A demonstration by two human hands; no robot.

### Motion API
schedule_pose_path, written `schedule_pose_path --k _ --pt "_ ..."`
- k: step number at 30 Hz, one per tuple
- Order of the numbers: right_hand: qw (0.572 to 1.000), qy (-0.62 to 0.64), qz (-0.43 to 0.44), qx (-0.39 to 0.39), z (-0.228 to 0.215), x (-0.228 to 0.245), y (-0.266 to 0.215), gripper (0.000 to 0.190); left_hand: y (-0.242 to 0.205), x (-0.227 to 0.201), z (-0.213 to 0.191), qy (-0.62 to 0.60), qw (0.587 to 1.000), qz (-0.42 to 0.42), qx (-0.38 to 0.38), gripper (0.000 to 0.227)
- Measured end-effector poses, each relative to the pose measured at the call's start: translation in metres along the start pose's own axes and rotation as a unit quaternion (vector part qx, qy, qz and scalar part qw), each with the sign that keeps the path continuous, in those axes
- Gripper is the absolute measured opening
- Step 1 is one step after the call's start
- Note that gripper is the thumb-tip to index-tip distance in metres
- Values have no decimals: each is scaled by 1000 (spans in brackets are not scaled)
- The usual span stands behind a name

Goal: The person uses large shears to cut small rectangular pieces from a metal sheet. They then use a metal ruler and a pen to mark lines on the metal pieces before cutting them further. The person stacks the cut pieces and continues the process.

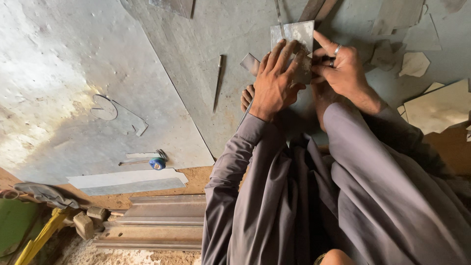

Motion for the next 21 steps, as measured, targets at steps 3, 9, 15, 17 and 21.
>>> schedule_pose_path --k 3,9,15,17,21 --pt "1000 -20 2 -7 -2 -4 -2 72 1 -1 3 8 1000 3 -2 88" --pt "995 -91 -38 5 -3 -5 -1 76 1 -3 8 35 999 4 1 83" --pt "995 -86 -47 -2 -2 -6 1 75 2 -3 7 40 999 0 0 72" --pt "996 -76 -43 -3 -3 -7 -1 76 2 -3 9 33 999 -3 6 74" --pt "991 -125 -46 15 -3 -7 -1 74 1 -3 12 42 999 1 5 72"
Point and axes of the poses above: each hand's wrist, its own y-axis towards the middle knuckle, its own z-axis out of the palm, x = y × z, the point moved 8 cm from there along y, towards the middle knuckle, and after that the axes turned 11 degrees about -z, right-handed, at the moved point
